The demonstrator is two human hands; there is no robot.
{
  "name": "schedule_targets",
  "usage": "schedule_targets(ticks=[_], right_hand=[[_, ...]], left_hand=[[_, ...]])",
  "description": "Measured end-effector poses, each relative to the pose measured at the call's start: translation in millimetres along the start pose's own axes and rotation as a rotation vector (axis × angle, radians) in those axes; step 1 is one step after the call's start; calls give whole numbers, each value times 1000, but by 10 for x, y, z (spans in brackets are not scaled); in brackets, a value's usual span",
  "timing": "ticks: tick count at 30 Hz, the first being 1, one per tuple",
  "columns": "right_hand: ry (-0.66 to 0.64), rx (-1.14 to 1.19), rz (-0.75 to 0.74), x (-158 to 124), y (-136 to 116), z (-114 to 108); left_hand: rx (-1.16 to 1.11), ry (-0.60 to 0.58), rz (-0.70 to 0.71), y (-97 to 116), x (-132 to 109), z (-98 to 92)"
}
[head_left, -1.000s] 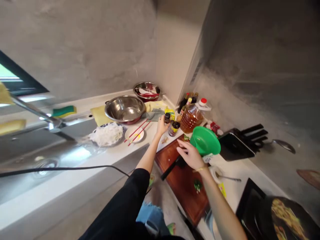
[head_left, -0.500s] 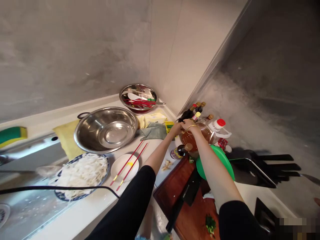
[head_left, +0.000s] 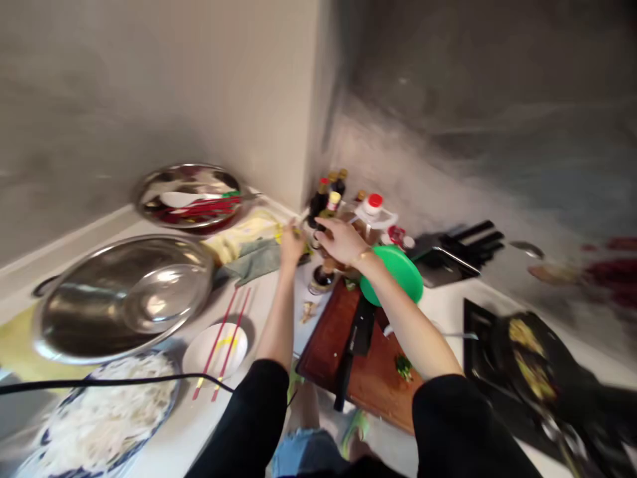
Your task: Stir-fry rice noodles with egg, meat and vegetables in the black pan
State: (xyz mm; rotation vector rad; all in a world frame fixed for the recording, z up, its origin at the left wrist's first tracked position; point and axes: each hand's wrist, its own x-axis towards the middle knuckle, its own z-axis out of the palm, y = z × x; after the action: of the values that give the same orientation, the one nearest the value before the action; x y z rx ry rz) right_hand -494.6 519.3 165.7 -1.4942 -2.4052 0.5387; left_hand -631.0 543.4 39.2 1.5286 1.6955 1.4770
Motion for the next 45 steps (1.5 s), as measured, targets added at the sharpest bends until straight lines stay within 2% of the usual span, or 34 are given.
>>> schedule_targets(ticks=[2,4,6,7,9,11,13,15,18,21,23,25,28,31,34,37,39,41,45], right_hand=[[139,105,-1,-895,77,-416],[280,95,164,-1994,309,-787],[420,-42,480,-3203,694,-1034],[468,-150,675,-3803,928,-1099],[453,-360,1090,-4892,1433,-1117],[346,-445,1406,-5735,1916,-1017],[269,-494,1518,-6300,2326,-858],[198,-471,1507,-6652,2653,-703],[98,-394,1355,-7001,3018,-621],[51,-447,1181,-7320,3269,-854],[12,-491,1115,-7482,3401,-1143],[-58,-489,1082,-7543,3526,-1419],[-100,-455,1009,-7460,3702,-1660],[-106,-434,940,-7417,3810,-1800],[-167,-421,840,-7602,3804,-2040],[-259,-450,673,-7756,3701,-2259],[-283,-525,578,-7655,3622,-2268],[-247,-613,531,-7387,3584,-2156],[-165,-665,651,-6835,3726,-1889]], left_hand=[[-71,97,-10,434,-307,-234],[-304,413,34,989,-734,-351],[-503,387,106,1610,-1272,-324],[-575,331,135,1917,-1570,-254],[-660,57,224,2459,-2200,-1],[-733,-236,205,2841,-2855,379],[-738,-540,126,3040,-3533,843],[-633,-843,-10,3095,-4236,1338],[-485,-1148,-288,3092,-5264,2034],[-509,-1349,-689,3184,-6091,2551],[-684,-1362,-1000,3303,-6461,2767],[-853,-1264,-1201,3413,-6687,2894],[-933,-1110,-1236,3492,-6836,2972],[-940,-1070,-1192,3496,-6876,2978],[-918,-1023,-1137,3506,-6885,2960],[-868,-998,-1099,3525,-6888,2951],[-845,-1004,-1089,3526,-6892,2955],[-843,-1005,-1078,3514,-6898,2961],[-845,-989,-1061,3495,-6909,2967]])
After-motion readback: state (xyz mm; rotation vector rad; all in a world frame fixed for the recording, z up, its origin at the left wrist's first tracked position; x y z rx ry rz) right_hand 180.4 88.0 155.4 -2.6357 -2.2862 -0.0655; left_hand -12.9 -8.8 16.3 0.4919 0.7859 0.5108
